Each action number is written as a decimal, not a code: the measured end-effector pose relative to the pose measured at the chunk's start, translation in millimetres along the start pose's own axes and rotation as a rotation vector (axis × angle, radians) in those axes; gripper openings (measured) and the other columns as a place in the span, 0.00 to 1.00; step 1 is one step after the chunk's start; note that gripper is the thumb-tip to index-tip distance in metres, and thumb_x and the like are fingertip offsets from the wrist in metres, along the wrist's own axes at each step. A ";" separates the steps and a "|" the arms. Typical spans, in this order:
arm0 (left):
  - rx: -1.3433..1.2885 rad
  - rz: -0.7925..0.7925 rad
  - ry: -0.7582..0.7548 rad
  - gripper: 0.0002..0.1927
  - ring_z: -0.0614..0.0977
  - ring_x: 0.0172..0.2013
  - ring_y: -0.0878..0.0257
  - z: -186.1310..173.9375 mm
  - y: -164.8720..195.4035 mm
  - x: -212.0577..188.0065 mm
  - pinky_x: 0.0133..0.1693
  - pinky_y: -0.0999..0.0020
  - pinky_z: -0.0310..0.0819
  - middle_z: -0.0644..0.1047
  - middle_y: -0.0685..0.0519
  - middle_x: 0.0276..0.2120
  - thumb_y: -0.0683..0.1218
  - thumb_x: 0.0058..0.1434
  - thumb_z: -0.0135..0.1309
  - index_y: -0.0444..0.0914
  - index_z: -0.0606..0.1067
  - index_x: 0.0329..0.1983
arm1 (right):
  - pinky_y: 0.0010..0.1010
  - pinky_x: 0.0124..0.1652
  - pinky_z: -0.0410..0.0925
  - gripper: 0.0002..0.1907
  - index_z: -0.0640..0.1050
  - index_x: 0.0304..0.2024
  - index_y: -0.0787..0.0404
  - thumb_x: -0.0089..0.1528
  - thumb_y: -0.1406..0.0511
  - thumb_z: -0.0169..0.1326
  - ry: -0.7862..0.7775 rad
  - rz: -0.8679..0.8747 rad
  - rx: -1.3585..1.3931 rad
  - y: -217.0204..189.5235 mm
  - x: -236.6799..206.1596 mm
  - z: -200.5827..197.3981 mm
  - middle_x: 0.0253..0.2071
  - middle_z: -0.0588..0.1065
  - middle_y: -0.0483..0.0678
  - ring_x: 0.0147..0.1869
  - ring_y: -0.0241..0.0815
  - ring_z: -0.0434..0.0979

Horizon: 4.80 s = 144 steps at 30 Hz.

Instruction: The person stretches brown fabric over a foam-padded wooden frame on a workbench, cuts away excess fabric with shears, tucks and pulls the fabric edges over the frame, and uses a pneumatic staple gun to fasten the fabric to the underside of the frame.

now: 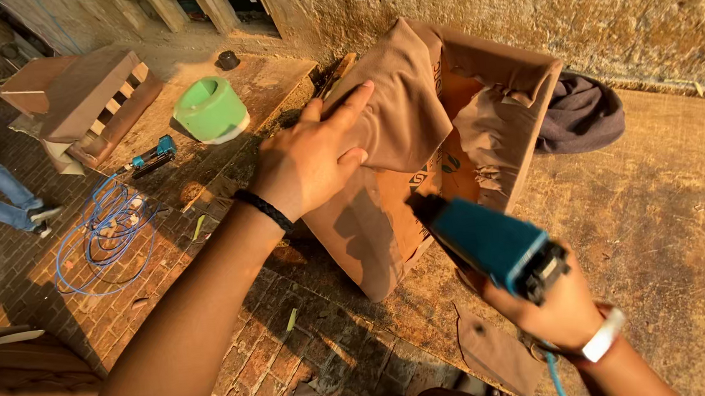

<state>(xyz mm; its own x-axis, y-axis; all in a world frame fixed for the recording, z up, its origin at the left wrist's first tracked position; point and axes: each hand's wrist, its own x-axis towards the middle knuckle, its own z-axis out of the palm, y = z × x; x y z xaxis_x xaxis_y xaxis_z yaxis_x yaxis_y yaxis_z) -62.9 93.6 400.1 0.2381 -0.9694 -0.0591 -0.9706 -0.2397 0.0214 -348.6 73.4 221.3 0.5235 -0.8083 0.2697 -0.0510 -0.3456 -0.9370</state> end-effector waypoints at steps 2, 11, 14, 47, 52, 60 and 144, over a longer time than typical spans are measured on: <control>0.008 0.060 0.065 0.42 0.82 0.48 0.38 2.6 0.7 -4.9 0.49 0.48 0.76 0.58 0.35 0.70 0.57 0.66 0.53 0.66 0.44 0.76 | 0.29 0.41 0.76 0.27 0.76 0.52 0.63 0.50 0.68 0.64 0.037 -0.146 0.006 -20.4 21.2 12.7 0.40 0.81 0.45 0.41 0.34 0.82; 0.003 0.108 0.133 0.45 0.83 0.42 0.36 15.2 4.3 -12.3 0.45 0.46 0.79 0.58 0.32 0.70 0.51 0.61 0.56 0.64 0.46 0.76 | 0.30 0.40 0.74 0.26 0.75 0.53 0.64 0.52 0.68 0.65 0.037 -0.150 -0.094 -48.0 65.9 30.2 0.39 0.79 0.45 0.40 0.35 0.79; 0.016 0.092 0.053 0.45 0.80 0.48 0.36 14.8 0.6 -12.1 0.51 0.46 0.75 0.54 0.34 0.72 0.52 0.63 0.54 0.64 0.44 0.77 | 0.29 0.41 0.74 0.26 0.75 0.53 0.65 0.52 0.69 0.66 0.037 -0.214 -0.061 -45.1 65.1 30.5 0.41 0.79 0.44 0.42 0.34 0.78; -0.460 0.380 0.212 0.30 0.70 0.68 0.44 24.6 -28.0 -23.9 0.60 0.58 0.68 0.55 0.38 0.76 0.51 0.69 0.47 0.44 0.62 0.74 | 0.45 0.37 0.73 0.26 0.83 0.43 0.65 0.57 0.49 0.64 -0.124 0.711 -0.584 184.8 -11.6 -79.5 0.28 0.81 0.57 0.32 0.53 0.81; 0.006 0.112 -0.076 0.52 0.68 0.64 0.42 -1.0 3.0 -0.6 0.60 0.54 0.66 0.45 0.43 0.77 0.58 0.58 0.55 0.47 0.43 0.81 | 0.46 0.50 0.73 0.34 0.75 0.58 0.61 0.56 0.49 0.63 -0.047 0.767 -0.827 323.0 -57.9 -112.1 0.46 0.80 0.65 0.51 0.64 0.80; -0.190 0.352 -0.178 0.65 0.60 0.70 0.47 -11.3 35.4 51.5 0.63 0.59 0.62 0.34 0.47 0.78 0.64 0.51 0.60 0.40 0.33 0.78 | 0.39 0.55 0.72 0.31 0.77 0.59 0.55 0.56 0.51 0.62 0.033 0.702 -0.558 272.4 -46.6 -97.8 0.52 0.81 0.57 0.56 0.53 0.81; -1.278 1.310 -0.627 0.29 0.81 0.58 0.59 42.4 85.7 156.6 0.66 0.62 0.70 0.81 0.49 0.50 0.65 0.71 0.55 0.33 0.79 0.48 | 0.47 0.59 0.68 0.27 0.67 0.53 0.75 0.63 0.64 0.67 0.220 0.122 0.737 -53.4 -24.9 -26.5 0.50 0.75 0.66 0.59 0.54 0.76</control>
<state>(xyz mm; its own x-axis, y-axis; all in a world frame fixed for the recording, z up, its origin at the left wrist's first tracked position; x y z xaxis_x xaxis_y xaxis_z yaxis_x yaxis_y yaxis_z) -110.3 -76.6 350.4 -0.8293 -0.4655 0.3091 0.1578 0.3355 0.9287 -381.3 99.3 270.5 0.3659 -0.9227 0.1213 0.5217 0.0954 -0.8478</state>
